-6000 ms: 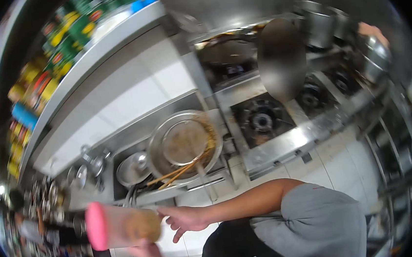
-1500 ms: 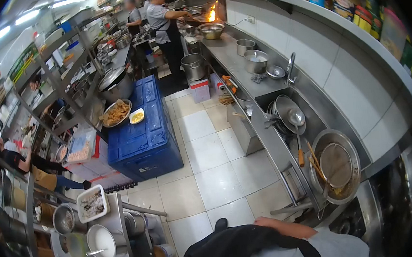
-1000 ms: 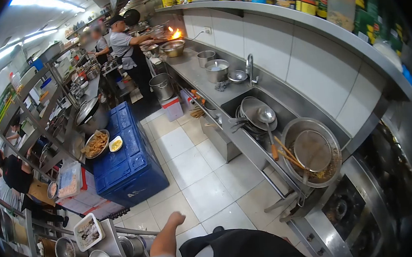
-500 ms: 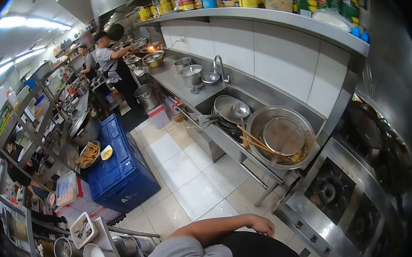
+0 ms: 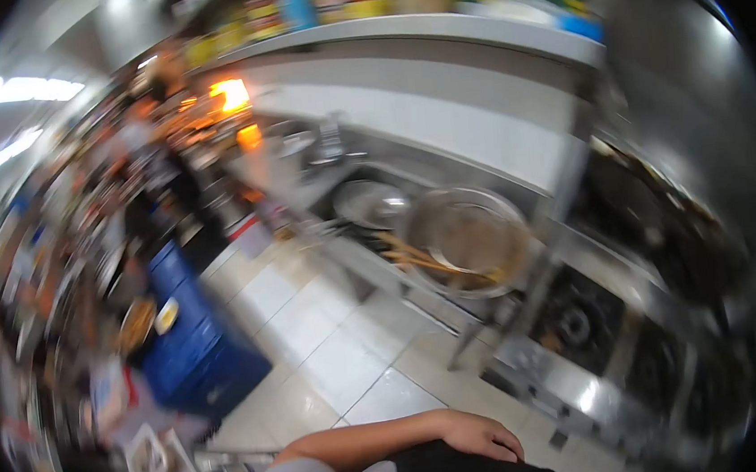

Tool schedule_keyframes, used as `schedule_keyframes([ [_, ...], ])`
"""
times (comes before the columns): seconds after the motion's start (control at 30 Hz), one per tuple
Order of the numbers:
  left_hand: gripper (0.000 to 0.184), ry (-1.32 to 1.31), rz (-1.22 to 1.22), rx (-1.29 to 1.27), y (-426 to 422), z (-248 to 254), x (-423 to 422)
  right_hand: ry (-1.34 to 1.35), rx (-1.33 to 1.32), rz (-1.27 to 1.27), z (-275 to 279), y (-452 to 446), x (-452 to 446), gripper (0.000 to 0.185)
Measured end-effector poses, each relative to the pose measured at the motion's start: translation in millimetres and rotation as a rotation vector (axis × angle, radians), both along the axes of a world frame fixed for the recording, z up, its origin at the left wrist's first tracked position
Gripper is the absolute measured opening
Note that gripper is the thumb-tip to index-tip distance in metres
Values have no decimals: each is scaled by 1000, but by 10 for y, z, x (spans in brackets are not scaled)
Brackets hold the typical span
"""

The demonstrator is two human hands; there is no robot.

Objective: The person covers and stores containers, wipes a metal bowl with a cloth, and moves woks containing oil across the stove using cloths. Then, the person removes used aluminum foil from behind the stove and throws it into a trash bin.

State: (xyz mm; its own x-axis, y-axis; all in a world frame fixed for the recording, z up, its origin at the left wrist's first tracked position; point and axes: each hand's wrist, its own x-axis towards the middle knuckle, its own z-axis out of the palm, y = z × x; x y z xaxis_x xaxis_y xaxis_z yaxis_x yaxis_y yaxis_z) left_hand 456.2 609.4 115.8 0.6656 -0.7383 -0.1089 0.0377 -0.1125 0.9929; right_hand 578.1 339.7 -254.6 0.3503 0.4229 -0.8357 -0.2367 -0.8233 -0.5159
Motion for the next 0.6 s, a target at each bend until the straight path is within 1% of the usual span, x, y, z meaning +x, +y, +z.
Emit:
schedule_keyframes([
  [0.03, 43, 72, -16, 29, -13, 37, -1, 2, 10, -52, 10, -140, -197, 52],
  [0.1, 44, 28, -104, 23, -43, -122, 79, -5, 17, -154, -28, -388, -688, 53],
  [0.17, 44, 74, -275, 45, -127, -132, 228, -17, -4, -269, -8, -567, -1220, 54],
  [0.2, 44, 111, -357, -12, -197, -177, 287, -14, -17, -329, -22, -598, -1478, 55],
  [0.23, 45, 143, -459, 16, -260, -274, 360, 15, -31, -402, 4, -655, -1729, 55],
  [0.27, 45, 200, -506, 92, -353, -345, 424, 61, -40, -488, 46, -716, -1976, 56],
  [0.3, 45, 248, -515, 175, -422, -439, 447, 127, -40, -593, 100, -795, -2242, 56],
  [0.33, 43, 265, -516, 187, -468, -659, 477, 203, -34, -704, 170, -871, -2486, 57],
  [0.4, 38, 364, -555, 325, -460, -1113, 634, 418, -16, -959, 361, -957, -2953, 58],
  [0.43, 38, 343, -601, 327, -624, -1096, 669, 523, -12, -1078, 397, -1018, -3158, 58],
  [0.5, 35, 137, -671, 390, -942, -986, 704, 814, 9, -1260, 84, -1162, -3691, 61],
  [0.53, 35, 117, -719, 399, -1134, -1011, 728, 562, -66, -1121, 50, -1204, -3928, 60],
  [0.6, 34, 139, -653, 333, -1506, -1083, 768, 312, -126, -1017, -115, -1166, -4270, 58],
])
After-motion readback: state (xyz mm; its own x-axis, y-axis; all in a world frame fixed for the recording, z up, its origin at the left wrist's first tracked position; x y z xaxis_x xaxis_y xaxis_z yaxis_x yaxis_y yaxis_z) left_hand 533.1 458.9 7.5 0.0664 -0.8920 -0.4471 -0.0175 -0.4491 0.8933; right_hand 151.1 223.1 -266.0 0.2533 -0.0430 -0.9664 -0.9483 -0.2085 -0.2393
